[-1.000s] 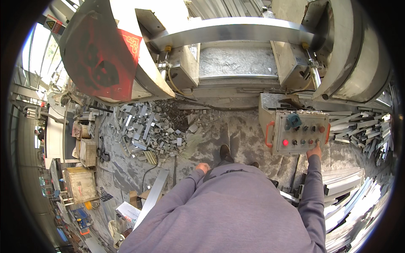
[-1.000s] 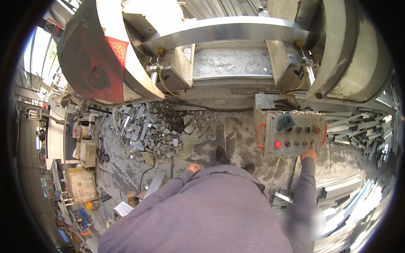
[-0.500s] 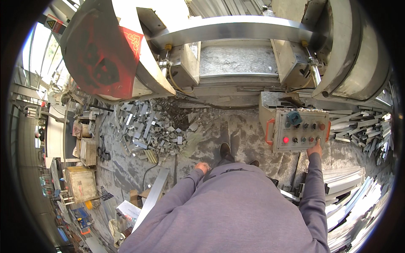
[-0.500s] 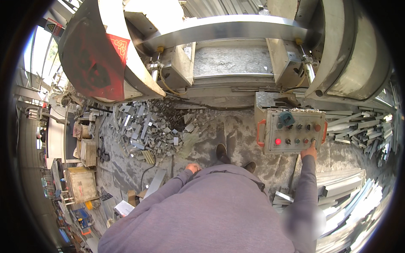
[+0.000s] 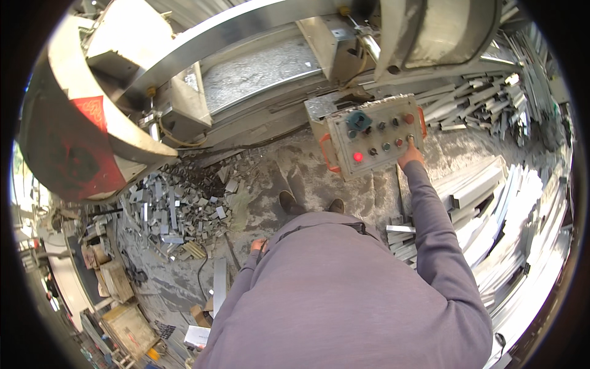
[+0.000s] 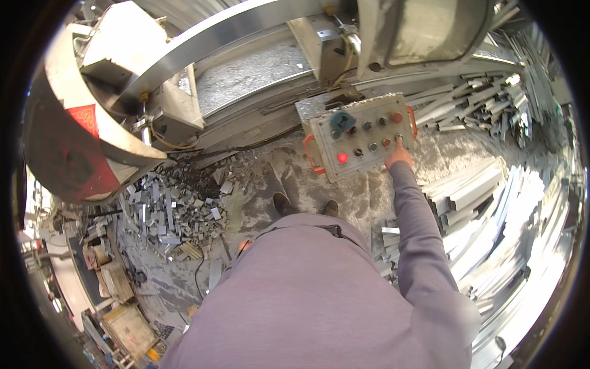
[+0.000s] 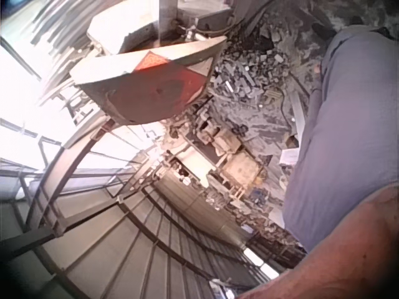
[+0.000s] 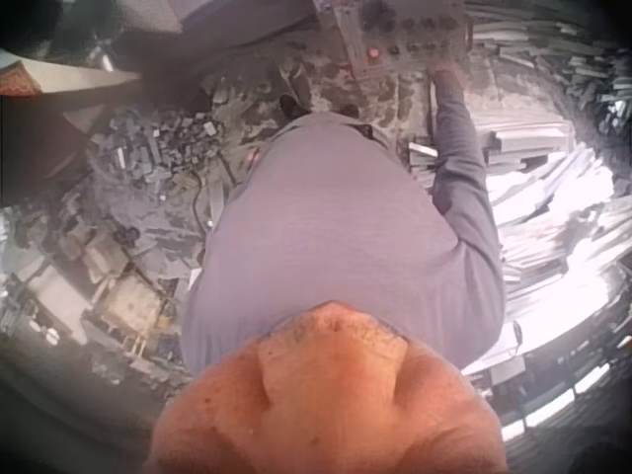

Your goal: The person operates a metal cutting machine to cut a long metal bar. They then write on the cut piece with a marker and place it into a plastic bag, labeling the bag.

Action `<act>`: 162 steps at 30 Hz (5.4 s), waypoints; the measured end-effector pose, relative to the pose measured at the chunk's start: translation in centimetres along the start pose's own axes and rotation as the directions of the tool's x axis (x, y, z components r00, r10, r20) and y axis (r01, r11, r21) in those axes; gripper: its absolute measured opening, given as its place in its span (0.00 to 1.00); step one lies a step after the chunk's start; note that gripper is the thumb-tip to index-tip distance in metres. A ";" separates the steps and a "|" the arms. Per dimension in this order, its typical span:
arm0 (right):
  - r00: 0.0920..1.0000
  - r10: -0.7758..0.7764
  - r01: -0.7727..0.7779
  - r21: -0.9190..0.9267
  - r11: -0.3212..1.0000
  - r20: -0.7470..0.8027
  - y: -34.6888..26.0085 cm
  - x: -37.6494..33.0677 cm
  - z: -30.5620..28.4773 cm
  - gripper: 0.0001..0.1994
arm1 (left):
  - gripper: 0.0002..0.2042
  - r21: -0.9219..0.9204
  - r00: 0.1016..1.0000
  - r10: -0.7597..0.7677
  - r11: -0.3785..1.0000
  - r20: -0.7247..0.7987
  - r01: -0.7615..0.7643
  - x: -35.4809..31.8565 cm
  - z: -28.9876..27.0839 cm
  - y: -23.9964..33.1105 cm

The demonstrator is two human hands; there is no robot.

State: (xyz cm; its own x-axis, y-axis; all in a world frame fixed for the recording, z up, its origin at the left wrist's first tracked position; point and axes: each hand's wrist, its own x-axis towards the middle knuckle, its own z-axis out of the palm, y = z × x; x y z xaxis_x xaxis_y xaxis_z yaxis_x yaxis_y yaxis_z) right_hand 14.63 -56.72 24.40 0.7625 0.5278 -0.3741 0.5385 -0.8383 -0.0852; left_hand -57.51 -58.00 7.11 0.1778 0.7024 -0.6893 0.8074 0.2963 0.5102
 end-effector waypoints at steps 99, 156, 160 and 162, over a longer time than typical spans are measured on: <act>0.792 -0.054 -0.610 0.792 -0.022 0.609 -6.8 -4.5 4.9 0.16 | 0.13 -0.047 1.000 -0.023 0.999 0.010 0.023 -1.0 -2.4 0.0; 0.166 -0.961 -0.645 0.713 -0.275 -0.221 -80.7 7.4 -1.1 0.28 | 0.08 -0.691 0.481 -0.572 0.715 -0.664 -0.104 -3.3 -26.4 11.0; 0.282 -0.944 -0.558 0.770 -0.308 -0.174 -76.3 0.1 -5.8 0.23 | 0.15 -0.318 0.294 -0.276 0.942 -0.915 -0.107 -4.5 -39.6 17.9; 0.344 -0.933 -0.588 0.749 -0.304 -0.108 -73.9 -3.5 -7.4 0.21 | 0.25 -0.028 0.155 -0.015 0.996 -0.988 -0.081 -4.7 -45.2 21.7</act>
State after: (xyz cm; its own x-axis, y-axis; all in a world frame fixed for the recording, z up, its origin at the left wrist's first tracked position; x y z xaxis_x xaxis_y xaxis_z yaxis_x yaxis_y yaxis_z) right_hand -25.20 4.41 38.81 -0.2016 0.9781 0.0508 -0.8808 -0.1584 -0.4461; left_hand -66.26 -25.67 44.64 -0.5405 0.7436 0.3936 0.7742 0.2565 0.5786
